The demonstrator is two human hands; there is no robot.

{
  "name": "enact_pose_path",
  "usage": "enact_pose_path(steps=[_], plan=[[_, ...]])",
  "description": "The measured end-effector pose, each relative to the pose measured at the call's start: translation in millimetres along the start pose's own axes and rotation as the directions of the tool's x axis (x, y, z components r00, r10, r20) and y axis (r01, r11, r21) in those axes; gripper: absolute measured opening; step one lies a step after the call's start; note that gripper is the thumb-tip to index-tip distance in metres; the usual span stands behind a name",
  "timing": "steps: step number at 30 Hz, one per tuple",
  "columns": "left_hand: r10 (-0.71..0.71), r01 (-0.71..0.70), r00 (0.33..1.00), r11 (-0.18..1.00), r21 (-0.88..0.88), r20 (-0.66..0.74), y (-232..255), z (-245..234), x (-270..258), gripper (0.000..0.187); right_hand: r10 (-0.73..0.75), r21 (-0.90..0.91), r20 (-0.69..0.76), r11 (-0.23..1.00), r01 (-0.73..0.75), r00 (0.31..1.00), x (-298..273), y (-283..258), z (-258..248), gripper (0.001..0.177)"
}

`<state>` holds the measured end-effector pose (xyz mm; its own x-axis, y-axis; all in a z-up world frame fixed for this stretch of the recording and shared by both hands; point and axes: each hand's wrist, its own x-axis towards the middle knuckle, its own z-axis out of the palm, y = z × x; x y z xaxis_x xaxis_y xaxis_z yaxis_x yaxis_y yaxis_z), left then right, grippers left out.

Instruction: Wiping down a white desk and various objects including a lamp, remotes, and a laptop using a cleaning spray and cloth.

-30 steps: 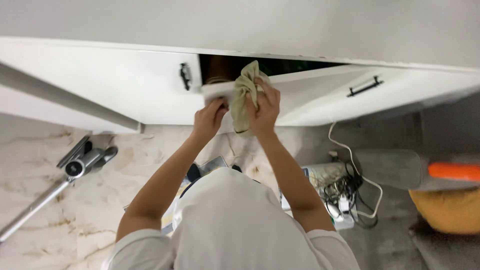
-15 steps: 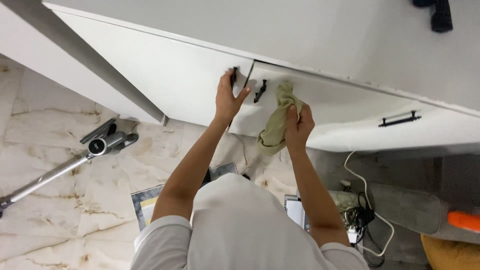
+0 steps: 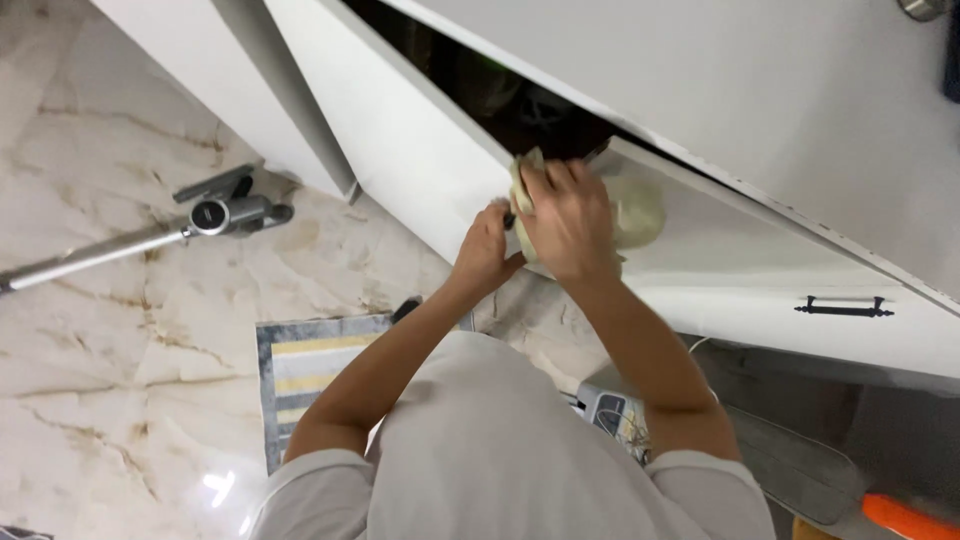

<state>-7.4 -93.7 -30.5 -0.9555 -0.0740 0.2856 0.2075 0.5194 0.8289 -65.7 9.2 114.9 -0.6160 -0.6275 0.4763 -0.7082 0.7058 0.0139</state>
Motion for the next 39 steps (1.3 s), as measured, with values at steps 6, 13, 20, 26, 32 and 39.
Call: enact_pose_path(steps=[6, 13, 20, 26, 32, 39], plan=[[0.102, -0.100, 0.995, 0.992, 0.081, -0.019, -9.5, 8.1, 3.3, 0.070, 0.009, -0.371, 0.230, 0.925, 0.079, 0.973, 34.4, -21.8, 37.0, 0.046], [0.089, -0.090, 0.994, 0.996, -0.011, -0.058, -5.3, 5.4, 5.0, 0.076, 0.075, -0.146, 0.150, 0.988, -0.053, 0.986, 0.8, -3.6, 3.6, 0.042], [0.038, -0.039, 0.999, 0.999, 0.009, 0.031, -12.7, 17.3, 4.8, 0.076, 0.108, -0.287, 0.182, 0.956, -0.053, 0.977, 24.5, -16.2, 7.3, 0.043], [0.093, -0.093, 0.996, 0.995, -0.039, -0.012, -9.4, 0.6, -0.2, 0.073, 0.101, -0.171, 0.161, 0.982, -0.073, 0.982, -1.3, -0.9, -0.4, 0.038], [0.030, -0.029, 0.997, 0.999, -0.028, 0.065, -8.1, 5.5, 9.8, 0.069, 0.111, -0.229, 0.139, 0.970, -0.077, 0.984, 38.7, -6.7, 38.0, 0.034], [0.107, -0.106, 0.994, 0.994, -0.035, 0.026, -8.8, -4.1, 1.5, 0.072, 0.029, -0.081, 0.054, 0.996, -0.025, 0.998, -8.1, 6.9, -4.7, 0.037]])
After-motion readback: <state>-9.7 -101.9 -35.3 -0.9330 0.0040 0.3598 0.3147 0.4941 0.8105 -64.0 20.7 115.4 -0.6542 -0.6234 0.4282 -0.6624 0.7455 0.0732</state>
